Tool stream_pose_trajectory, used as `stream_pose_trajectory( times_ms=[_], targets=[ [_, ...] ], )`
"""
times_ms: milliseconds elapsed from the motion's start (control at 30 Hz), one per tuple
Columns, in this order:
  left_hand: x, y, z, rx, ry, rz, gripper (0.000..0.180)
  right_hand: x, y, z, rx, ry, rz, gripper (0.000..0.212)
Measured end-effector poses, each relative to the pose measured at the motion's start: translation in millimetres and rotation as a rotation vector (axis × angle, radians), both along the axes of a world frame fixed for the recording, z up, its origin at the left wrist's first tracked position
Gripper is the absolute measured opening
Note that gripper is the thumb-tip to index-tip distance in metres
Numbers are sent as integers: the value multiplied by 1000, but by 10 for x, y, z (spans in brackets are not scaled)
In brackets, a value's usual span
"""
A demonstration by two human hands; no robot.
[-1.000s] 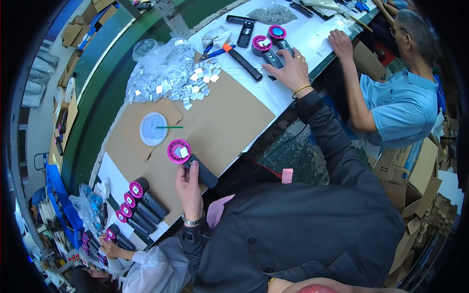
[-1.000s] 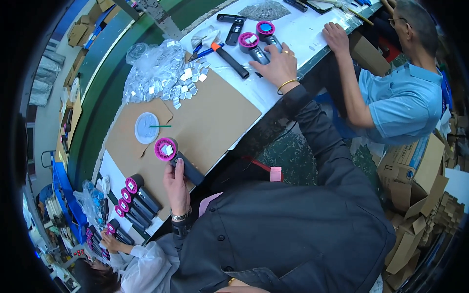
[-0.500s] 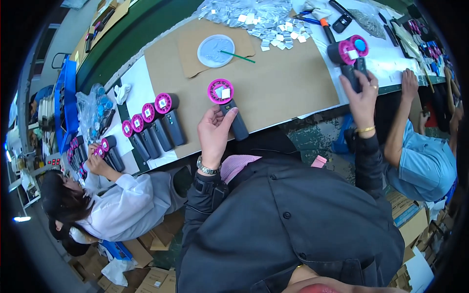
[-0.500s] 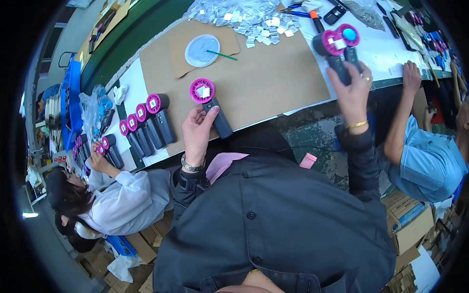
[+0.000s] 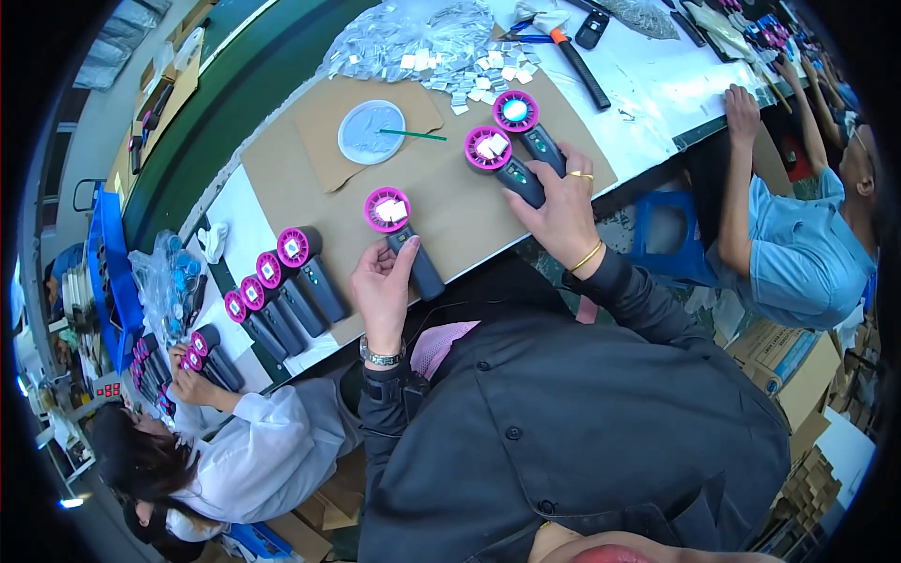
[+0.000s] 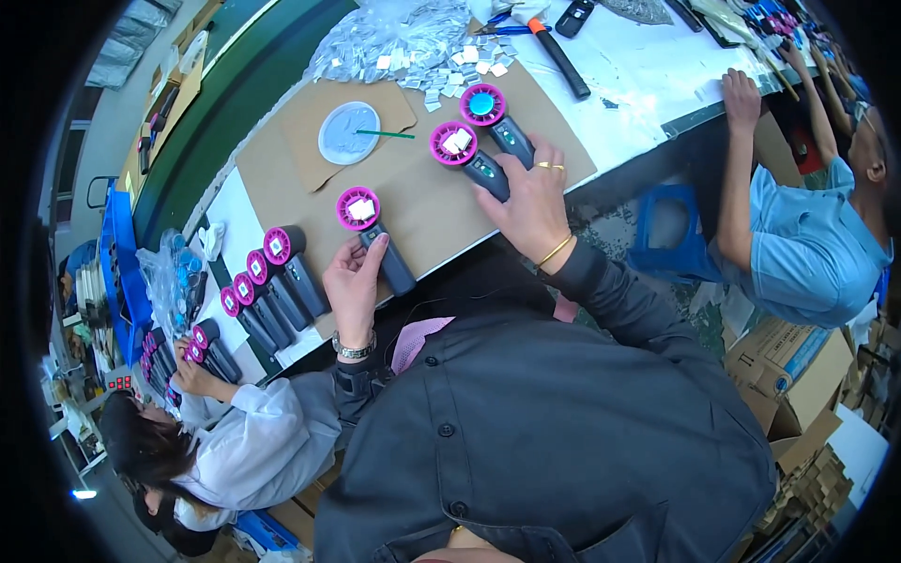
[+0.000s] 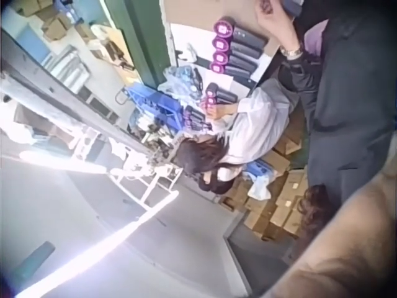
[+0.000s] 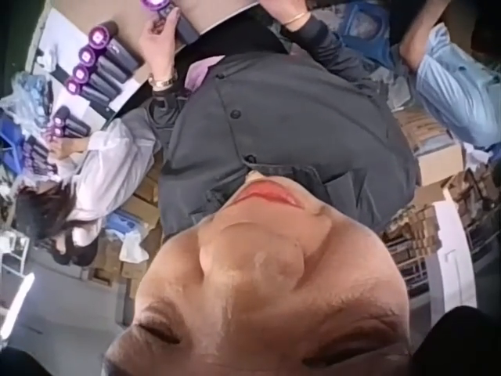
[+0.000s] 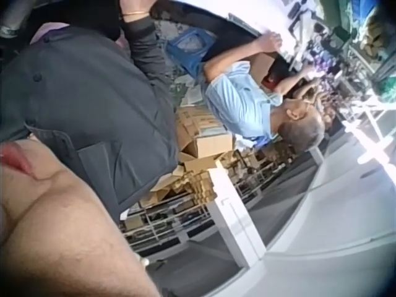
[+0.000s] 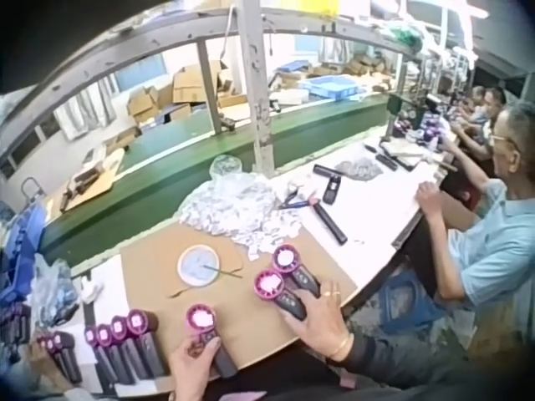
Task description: The person applies a substance to the center of handheld fans using a stick, places a square component onto it, and presses it down with a cloth-covered tool.
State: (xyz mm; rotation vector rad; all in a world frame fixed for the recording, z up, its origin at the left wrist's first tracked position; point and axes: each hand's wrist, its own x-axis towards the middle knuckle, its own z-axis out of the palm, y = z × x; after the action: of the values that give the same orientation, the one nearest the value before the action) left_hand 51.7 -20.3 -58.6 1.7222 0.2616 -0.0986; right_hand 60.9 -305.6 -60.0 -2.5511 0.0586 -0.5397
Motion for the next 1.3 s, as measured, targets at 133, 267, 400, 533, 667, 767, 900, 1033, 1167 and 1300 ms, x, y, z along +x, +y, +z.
stream_pose_trajectory(
  times_ms=[133,267,400,533,667,767,900,1033,1167,1300],
  targets=[
    [-46,97,63,147,83,27,35,-39,84,21,-88,-1,-17,47],
    [-11,136,133,273,8,40,41,-79,110,98,-207,-50,-21,49],
    [112,147,446,570,-477,45,45,-114,184,199,-252,-109,-14,47],
    [284,123,574,701,-620,-119,37,-151,206,344,-115,-208,130,39],
    [426,198,400,499,-528,-239,27,-194,310,358,128,-200,363,32],
    [449,251,361,224,-396,-111,23,-169,415,336,253,-137,475,28],
    [457,395,420,322,-367,-229,26,-135,532,334,349,-22,559,24],
    [483,492,428,356,-383,-266,28,-105,596,379,410,85,625,21],
    [452,359,668,414,-449,-370,32,-40,578,422,472,174,677,20],
    [518,359,737,547,-442,-486,36,43,473,601,481,296,758,20]
  ],
)
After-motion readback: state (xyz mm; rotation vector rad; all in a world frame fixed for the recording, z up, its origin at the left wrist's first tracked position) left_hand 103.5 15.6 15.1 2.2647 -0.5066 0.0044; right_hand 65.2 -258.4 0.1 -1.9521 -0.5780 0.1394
